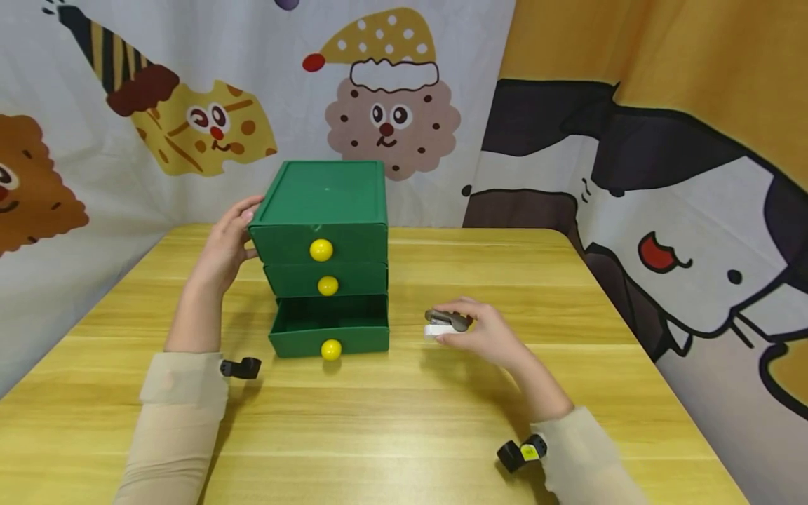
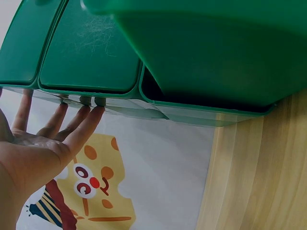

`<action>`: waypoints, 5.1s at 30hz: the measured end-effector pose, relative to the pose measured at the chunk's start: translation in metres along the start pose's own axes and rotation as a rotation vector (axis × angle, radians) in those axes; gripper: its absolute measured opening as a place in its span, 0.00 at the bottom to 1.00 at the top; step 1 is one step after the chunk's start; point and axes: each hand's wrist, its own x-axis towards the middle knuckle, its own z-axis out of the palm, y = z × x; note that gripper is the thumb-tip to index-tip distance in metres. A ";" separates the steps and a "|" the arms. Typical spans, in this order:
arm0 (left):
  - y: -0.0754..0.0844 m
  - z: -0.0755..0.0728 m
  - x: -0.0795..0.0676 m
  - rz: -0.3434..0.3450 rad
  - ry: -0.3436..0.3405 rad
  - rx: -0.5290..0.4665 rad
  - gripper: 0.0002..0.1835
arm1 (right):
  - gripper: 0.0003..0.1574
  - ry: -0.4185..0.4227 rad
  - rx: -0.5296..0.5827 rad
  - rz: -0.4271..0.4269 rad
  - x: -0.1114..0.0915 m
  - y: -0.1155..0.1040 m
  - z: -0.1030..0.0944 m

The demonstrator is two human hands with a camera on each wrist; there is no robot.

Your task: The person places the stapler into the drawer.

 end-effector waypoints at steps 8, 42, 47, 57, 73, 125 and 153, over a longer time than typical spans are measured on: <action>0.000 0.001 0.000 -0.006 0.000 0.000 0.27 | 0.28 0.012 0.027 -0.031 0.019 -0.018 0.013; 0.001 0.000 0.000 -0.006 0.006 0.005 0.28 | 0.29 0.116 -0.008 -0.121 0.072 -0.050 0.088; 0.000 0.000 0.000 -0.006 0.004 0.004 0.28 | 0.28 0.105 -0.030 -0.111 0.072 -0.047 0.094; 0.001 0.000 0.000 -0.008 0.005 0.006 0.27 | 0.24 0.159 -0.049 -0.160 0.068 -0.051 0.098; 0.001 0.000 0.000 -0.012 0.012 0.003 0.27 | 0.16 0.147 -0.204 -0.238 0.048 -0.077 0.126; 0.000 -0.001 -0.001 -0.009 0.003 -0.005 0.27 | 0.16 0.090 0.042 0.048 0.080 -0.046 0.157; 0.000 -0.001 -0.001 0.016 -0.004 -0.024 0.27 | 0.16 0.151 0.117 0.114 0.101 -0.037 0.156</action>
